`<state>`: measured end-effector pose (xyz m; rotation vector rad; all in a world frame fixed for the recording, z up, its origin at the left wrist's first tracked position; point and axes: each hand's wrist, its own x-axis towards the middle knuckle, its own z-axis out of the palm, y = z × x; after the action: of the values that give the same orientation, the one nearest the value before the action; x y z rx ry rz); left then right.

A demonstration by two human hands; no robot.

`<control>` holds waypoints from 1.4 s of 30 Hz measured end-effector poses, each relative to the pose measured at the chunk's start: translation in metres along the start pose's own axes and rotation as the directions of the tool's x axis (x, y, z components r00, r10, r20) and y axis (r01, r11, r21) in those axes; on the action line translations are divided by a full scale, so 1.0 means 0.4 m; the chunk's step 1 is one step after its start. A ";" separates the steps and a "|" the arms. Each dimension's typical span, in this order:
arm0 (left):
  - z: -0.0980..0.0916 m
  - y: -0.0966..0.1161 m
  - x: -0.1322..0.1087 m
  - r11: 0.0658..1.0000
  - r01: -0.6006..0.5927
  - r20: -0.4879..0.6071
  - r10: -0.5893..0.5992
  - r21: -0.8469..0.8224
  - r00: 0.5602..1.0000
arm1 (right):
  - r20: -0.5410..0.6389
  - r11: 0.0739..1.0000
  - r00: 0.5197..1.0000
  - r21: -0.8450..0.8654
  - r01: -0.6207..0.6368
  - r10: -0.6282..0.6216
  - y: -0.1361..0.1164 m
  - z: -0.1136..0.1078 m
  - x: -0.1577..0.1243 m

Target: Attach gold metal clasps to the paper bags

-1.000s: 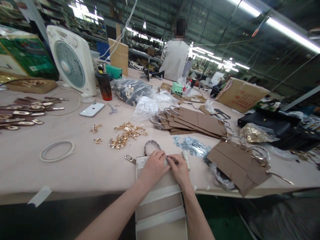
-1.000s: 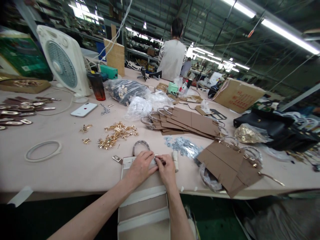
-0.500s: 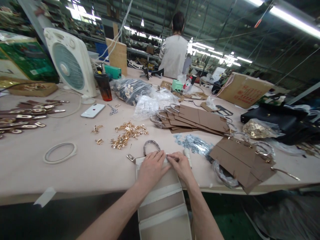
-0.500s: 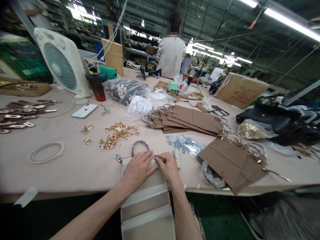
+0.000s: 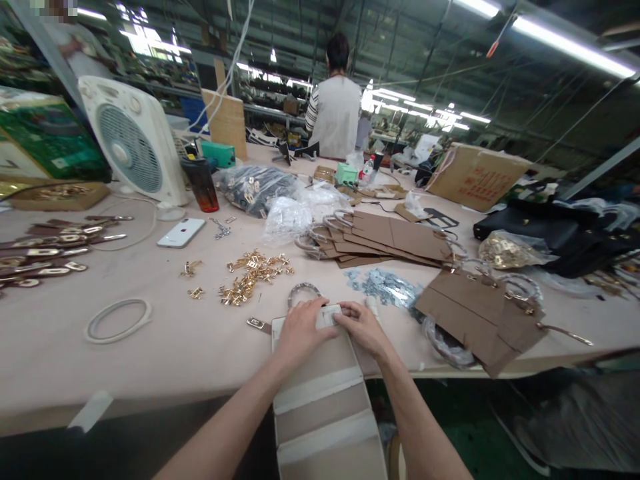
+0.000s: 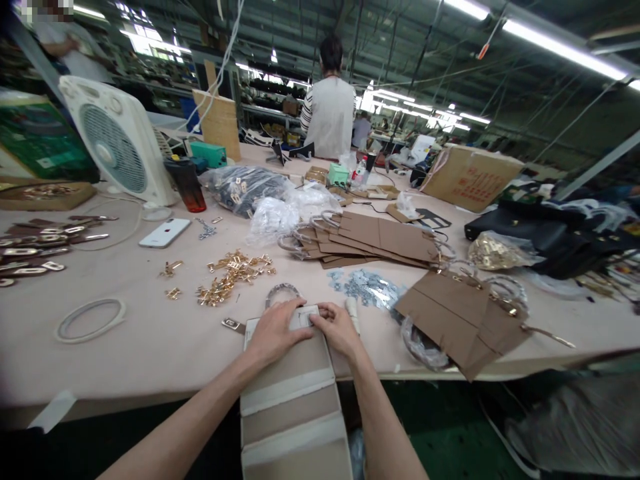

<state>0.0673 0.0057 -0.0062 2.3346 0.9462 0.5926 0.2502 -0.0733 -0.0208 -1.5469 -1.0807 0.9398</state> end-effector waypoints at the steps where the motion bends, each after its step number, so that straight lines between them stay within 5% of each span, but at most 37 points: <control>1: -0.004 0.000 -0.001 0.999 -0.001 0.002 0.001 -0.033 1.000 | 0.005 1.000 1.000 -0.002 0.019 -0.019 -0.004 0.000 -0.005; 7: -0.030 0.006 0.004 0.986 0.015 -0.004 -0.016 -0.164 1.000 | -0.032 0.996 0.995 -0.009 0.091 -0.091 -0.019 0.021 -0.036; 12: -0.052 -0.002 0.054 0.982 0.025 0.197 0.013 -0.189 0.980 | -0.077 0.994 0.994 0.069 0.088 -0.082 -0.010 0.041 -0.051; 17: -0.024 -0.038 0.095 0.953 0.021 0.300 0.073 -0.302 0.951 | -0.167 0.988 0.976 0.034 0.151 -0.143 0.012 0.037 -0.056; 21: 0.001 -0.053 0.105 0.930 0.096 0.344 0.034 -0.354 0.939 | -0.073 0.922 0.948 -0.266 0.281 -0.310 0.011 0.023 -0.054; 24: 0.003 -0.050 0.107 0.921 0.141 0.365 0.002 -0.364 0.931 | 0.000 0.875 0.950 -0.390 0.288 -0.313 0.002 0.016 -0.053; 37: -0.018 -0.034 0.113 0.894 0.197 0.497 0.033 -0.403 0.867 | 0.184 0.717 0.945 -0.617 0.325 -0.270 -0.064 0.004 -0.056; 42: -0.019 -0.031 0.114 0.908 0.217 0.493 -0.013 -0.358 0.870 | 0.224 0.753 0.927 -0.541 0.375 -0.301 -0.072 -0.004 -0.044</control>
<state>0.0866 0.0489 0.0002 1.8964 0.6480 0.1162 0.2411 -0.0874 0.0086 -1.6909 -1.7915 0.4683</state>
